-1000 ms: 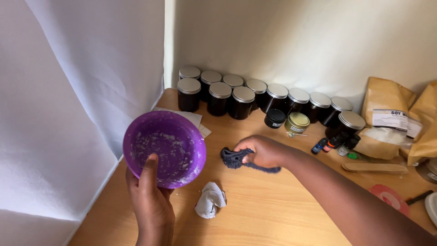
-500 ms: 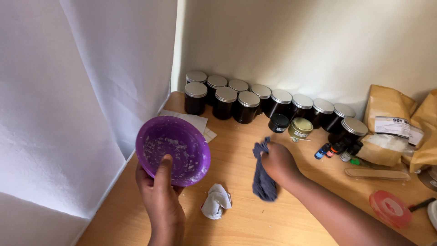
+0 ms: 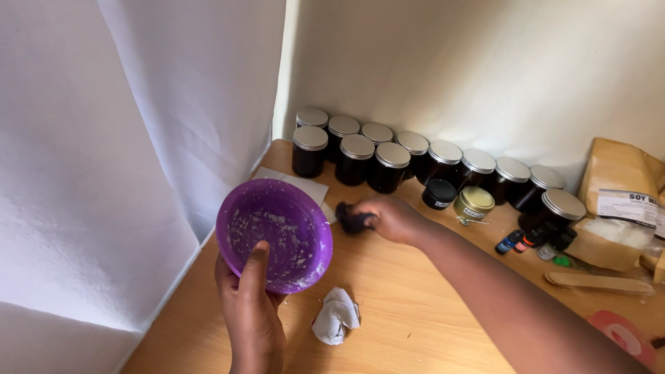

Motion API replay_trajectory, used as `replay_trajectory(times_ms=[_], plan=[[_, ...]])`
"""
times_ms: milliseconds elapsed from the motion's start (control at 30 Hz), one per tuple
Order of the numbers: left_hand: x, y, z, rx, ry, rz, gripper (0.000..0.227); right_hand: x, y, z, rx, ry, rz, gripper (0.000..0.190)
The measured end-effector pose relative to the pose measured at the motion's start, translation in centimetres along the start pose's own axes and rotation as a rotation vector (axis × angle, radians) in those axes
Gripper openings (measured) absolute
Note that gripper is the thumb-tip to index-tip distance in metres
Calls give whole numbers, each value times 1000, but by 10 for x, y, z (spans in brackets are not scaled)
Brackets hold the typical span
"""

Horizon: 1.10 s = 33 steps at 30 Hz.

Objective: Cleaning various small plastic and metal containers and lids using wipes in a candle studio workspace.

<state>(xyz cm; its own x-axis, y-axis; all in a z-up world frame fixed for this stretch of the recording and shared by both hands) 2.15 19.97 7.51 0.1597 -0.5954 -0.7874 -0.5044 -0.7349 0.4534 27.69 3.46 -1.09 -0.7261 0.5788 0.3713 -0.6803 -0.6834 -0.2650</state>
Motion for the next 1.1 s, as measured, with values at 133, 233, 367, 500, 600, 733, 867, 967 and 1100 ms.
replay_trajectory(times_ms=[133,233,367,500,600,733,867,967,1100], plan=[[2,-1,2,26,-37,-12,59,24,48,24,139,-103,63,30],[3,0,3,15,-150,-9,56,33,85,39,211,-156,43,38],[6,8,-11,66,-168,46,63,53,139,56,324,-172,-170,33],[48,-28,-41,251,-390,-21,49,85,189,52,307,38,-221,34],[52,-2,-68,352,-553,190,73,104,212,34,209,28,-345,41],[97,-29,-103,331,-595,180,67,113,221,17,95,-2,-451,41],[121,-51,-125,358,-1121,-252,68,111,224,10,103,-9,-638,40],[101,-31,-118,429,-1419,-475,70,112,227,13,74,-35,-745,38],[62,10,-70,643,-1810,-481,50,117,217,26,-134,-231,-960,31]])
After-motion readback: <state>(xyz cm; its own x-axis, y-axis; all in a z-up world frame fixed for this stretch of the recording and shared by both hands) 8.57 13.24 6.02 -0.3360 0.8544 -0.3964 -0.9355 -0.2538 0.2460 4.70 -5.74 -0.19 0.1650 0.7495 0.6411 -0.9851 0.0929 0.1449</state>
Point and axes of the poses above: each hand's wrist, its own y-axis away from the middle knuckle, its own z-axis out of the back of the hand, x = y × z, the point moved 5 cm from there along -y, towards the middle knuckle, and after that the axes turned 9 degrees about -x, right-handed, at the moved point
